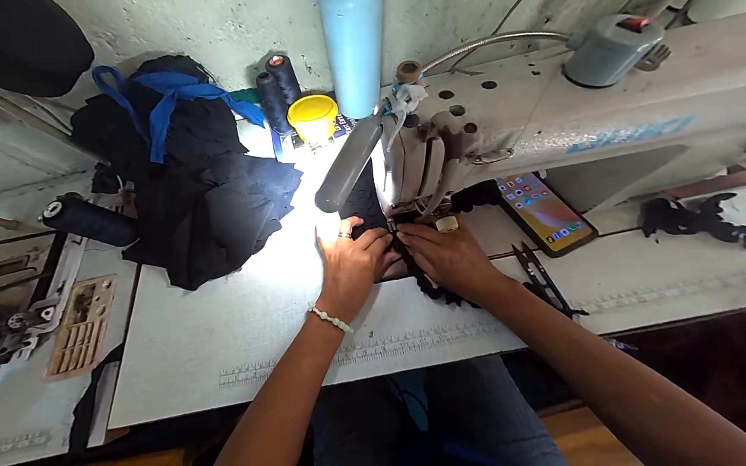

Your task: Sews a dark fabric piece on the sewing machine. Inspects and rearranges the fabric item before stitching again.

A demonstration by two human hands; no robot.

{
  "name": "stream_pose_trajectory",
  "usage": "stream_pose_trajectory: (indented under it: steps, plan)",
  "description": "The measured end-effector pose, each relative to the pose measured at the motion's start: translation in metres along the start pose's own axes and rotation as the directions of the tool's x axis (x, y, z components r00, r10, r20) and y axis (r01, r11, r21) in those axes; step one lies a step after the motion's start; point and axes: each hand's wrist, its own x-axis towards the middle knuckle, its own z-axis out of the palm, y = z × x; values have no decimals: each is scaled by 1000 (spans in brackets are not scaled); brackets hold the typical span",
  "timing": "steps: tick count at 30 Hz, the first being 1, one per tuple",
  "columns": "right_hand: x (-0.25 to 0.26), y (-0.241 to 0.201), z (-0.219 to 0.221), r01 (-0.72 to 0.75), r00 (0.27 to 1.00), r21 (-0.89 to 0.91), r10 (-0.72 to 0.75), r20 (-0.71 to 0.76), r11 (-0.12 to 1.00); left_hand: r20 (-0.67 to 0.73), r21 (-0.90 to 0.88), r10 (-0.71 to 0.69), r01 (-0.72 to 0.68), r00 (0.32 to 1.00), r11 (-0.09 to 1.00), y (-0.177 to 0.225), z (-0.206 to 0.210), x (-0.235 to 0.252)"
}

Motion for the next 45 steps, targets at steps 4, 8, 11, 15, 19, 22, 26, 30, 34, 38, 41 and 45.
stream_pose_trajectory:
  steps: [4,8,11,15,19,22,26,30,34,38,41,45]
  plan:
    - [9,3,-3,-3,999,14,3,32,1000,59,-69,15,-11,998,998,-8,-2,7]
    - [5,-13,-14,-133,990,53,130,53,990,43,-141,84,-77,996,987,-12,0,12]
    - [-8,-45,-26,-276,960,29,274,48,961,-18,-197,96,-98,995,976,-14,4,12]
    - [-19,-71,-29,-382,924,45,382,14,923,-73,-217,55,-70,996,974,-9,7,12]
    - [-7,-80,-47,-603,771,543,602,208,585,6,-239,4,-3,1000,971,-7,5,12]
    - [5,-77,-59,-566,586,820,658,474,-86,36,-228,-38,45,999,973,-4,5,13]
    - [5,-84,-61,-437,478,779,617,625,-450,-48,-153,-12,5,999,988,-1,11,15]
    - [-13,-99,-61,-469,457,721,558,693,-511,-122,-155,50,-68,991,986,-1,12,13]
    - [-33,-122,-69,-434,487,656,452,747,-618,-75,-156,97,-108,992,982,-4,11,11]
    - [-57,-142,-83,-450,705,687,245,666,-571,2,-154,115,-113,993,981,-5,5,8]
    - [-71,-143,-101,-626,779,737,179,601,254,40,-162,117,-109,992,981,-5,0,9]
    - [-65,-104,-88,-387,921,132,376,103,912,64,-182,133,-119,989,976,-10,-3,5]
